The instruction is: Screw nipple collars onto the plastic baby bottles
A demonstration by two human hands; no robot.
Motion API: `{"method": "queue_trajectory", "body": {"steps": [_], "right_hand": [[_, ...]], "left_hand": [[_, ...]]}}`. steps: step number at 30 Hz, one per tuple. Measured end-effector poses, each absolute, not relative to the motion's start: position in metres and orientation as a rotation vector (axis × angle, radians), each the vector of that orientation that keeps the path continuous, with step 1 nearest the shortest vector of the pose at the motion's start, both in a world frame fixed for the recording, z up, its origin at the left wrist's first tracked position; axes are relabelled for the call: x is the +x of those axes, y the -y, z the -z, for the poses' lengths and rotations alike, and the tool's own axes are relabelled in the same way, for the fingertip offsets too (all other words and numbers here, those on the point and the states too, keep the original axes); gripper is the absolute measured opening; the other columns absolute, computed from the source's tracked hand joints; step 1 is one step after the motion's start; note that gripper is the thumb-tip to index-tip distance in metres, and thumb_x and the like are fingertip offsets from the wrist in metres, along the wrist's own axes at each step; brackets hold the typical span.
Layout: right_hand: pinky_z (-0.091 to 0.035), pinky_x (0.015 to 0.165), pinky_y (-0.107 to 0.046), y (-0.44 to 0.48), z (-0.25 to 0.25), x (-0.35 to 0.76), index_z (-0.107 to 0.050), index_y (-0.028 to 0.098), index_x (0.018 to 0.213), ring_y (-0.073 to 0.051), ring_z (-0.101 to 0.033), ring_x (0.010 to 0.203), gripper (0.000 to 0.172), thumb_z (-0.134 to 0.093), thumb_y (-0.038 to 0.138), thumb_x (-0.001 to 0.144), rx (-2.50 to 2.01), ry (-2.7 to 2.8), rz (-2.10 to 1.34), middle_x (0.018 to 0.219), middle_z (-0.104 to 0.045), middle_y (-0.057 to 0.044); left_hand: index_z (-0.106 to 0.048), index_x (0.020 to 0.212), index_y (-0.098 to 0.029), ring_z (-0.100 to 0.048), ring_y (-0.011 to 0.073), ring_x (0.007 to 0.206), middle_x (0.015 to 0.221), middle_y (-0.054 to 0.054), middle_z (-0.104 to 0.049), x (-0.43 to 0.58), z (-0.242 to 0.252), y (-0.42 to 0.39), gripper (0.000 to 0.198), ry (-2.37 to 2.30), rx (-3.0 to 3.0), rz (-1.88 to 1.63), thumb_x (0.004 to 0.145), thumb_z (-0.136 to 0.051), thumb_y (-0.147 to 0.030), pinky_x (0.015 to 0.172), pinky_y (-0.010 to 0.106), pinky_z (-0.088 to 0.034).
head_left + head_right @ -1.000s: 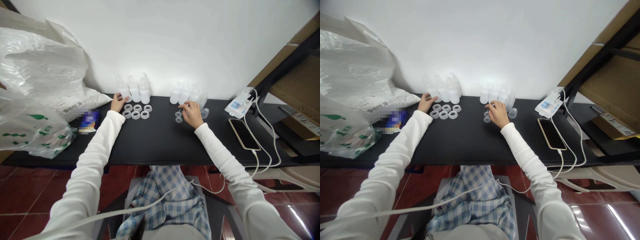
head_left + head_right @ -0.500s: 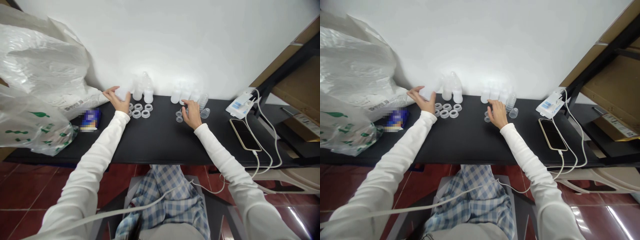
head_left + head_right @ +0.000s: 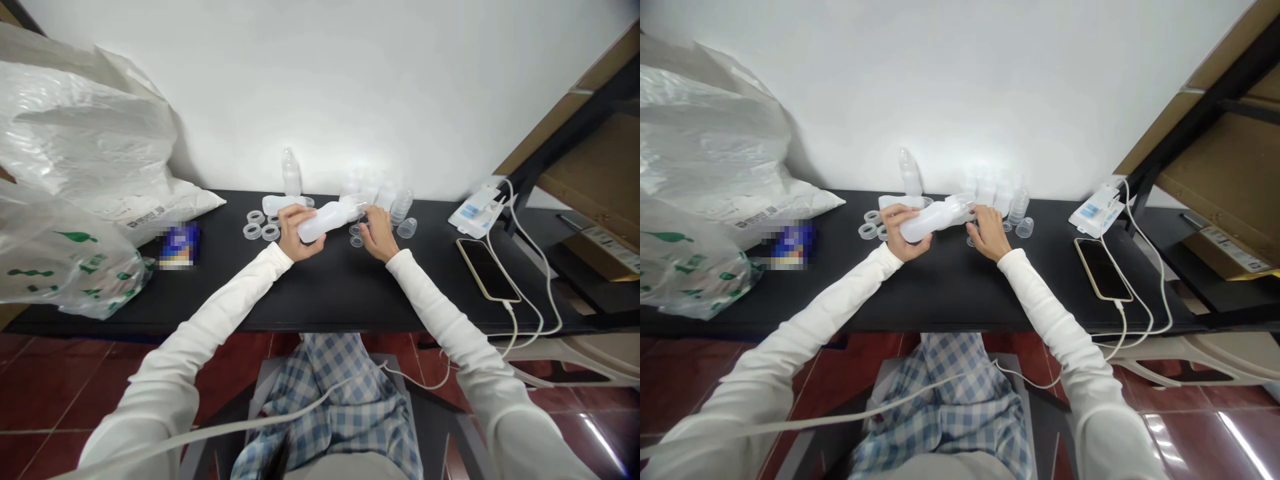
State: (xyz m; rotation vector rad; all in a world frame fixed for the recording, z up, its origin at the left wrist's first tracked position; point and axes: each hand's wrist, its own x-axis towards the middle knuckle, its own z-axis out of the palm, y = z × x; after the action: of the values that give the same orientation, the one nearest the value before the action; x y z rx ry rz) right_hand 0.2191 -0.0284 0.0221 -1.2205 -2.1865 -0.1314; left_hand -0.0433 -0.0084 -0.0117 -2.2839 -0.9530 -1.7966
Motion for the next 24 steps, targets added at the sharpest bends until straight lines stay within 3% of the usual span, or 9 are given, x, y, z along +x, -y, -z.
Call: {"method": "queue_trajectory", "body": {"steps": [7, 10, 12, 16, 19, 21, 24], "right_hand": [[-0.047, 0.093, -0.048, 0.033, -0.014, 0.205, -0.061, 0.024, 0.107, -0.028, -0.058, 0.100, 0.073, -0.006, 0.071, 0.098, -1.085, 1.906, -0.308, 0.098, -0.063, -0.010], [-0.051, 0.072, -0.038, 0.040, -0.018, 0.195, -0.057, 0.026, 0.102, -0.020, -0.057, 0.075, 0.060, -0.025, 0.076, 0.095, -0.959, 1.637, -0.678, 0.083, -0.060, -0.004], [-0.045, 0.055, -0.031, 0.042, -0.022, 0.189, -0.053, 0.027, 0.099, -0.014, -0.048, 0.057, 0.054, -0.041, 0.078, 0.091, -0.877, 1.511, -0.877, 0.072, -0.054, 0.002], [-0.032, 0.042, -0.026, 0.040, -0.025, 0.182, -0.039, 0.027, 0.076, -0.010, -0.033, 0.045, 0.058, -0.050, 0.084, 0.083, -0.970, 1.333, -0.871, 0.058, -0.037, 0.007], [-0.033, 0.042, -0.028, 0.039, -0.022, 0.183, -0.034, 0.027, 0.070, -0.012, -0.033, 0.046, 0.060, -0.043, 0.084, 0.086, -1.074, 1.337, -0.723, 0.054, -0.031, 0.006], [-0.041, 0.047, -0.030, 0.039, -0.022, 0.189, -0.043, 0.026, 0.074, -0.014, -0.044, 0.052, 0.056, -0.045, 0.080, 0.088, -1.117, 1.488, -0.566, 0.059, -0.043, 0.004], [-0.054, 0.071, -0.036, 0.038, -0.026, 0.201, -0.062, 0.024, 0.099, -0.021, -0.064, 0.080, 0.043, -0.058, 0.065, 0.091, -1.031, 1.944, -0.258, 0.090, -0.068, -0.006]], "left_hand": [[-0.048, 0.095, -0.026, -0.065, 0.0260, 0.097, 0.104, 0.006, -0.051, -0.036, 0.015, 0.005, 0.052, 0.863, -2.417, 1.821, 0.068, -0.075, -0.061, 0.085, 0.052, -0.058], [-0.049, 0.092, -0.026, -0.067, 0.0254, 0.096, 0.102, 0.006, -0.054, -0.040, 0.016, 0.003, 0.047, 0.801, -2.482, 1.739, 0.069, -0.074, -0.059, 0.083, 0.049, -0.059], [-0.051, 0.094, -0.027, -0.067, 0.0247, 0.095, 0.102, 0.006, -0.058, -0.041, 0.014, 0.002, 0.044, 0.693, -2.531, 1.676, 0.072, -0.074, -0.057, 0.082, 0.046, -0.059], [-0.054, 0.109, -0.025, -0.068, 0.0250, 0.099, 0.104, 0.009, -0.065, -0.036, 0.007, 0.008, 0.048, 0.699, -2.598, 1.688, 0.080, -0.069, -0.060, 0.088, 0.045, -0.057], [-0.057, 0.110, -0.022, -0.069, 0.0235, 0.094, 0.101, 0.009, -0.067, -0.031, 0.001, 0.016, 0.053, 1.008, -2.617, 1.841, 0.085, -0.059, -0.069, 0.082, 0.039, -0.057], [-0.060, 0.103, -0.022, -0.067, 0.0183, 0.071, 0.086, 0.005, -0.066, -0.029, -0.001, 0.019, 0.054, 1.250, -2.630, 2.042, 0.090, -0.048, -0.074, 0.062, 0.032, -0.054], [-0.061, 0.087, -0.022, -0.044, 0.0099, 0.037, 0.055, -0.003, -0.051, -0.032, -0.002, 0.017, 0.059, 1.519, -2.594, 2.447, 0.092, -0.040, -0.076, 0.036, 0.023, -0.031]]}}
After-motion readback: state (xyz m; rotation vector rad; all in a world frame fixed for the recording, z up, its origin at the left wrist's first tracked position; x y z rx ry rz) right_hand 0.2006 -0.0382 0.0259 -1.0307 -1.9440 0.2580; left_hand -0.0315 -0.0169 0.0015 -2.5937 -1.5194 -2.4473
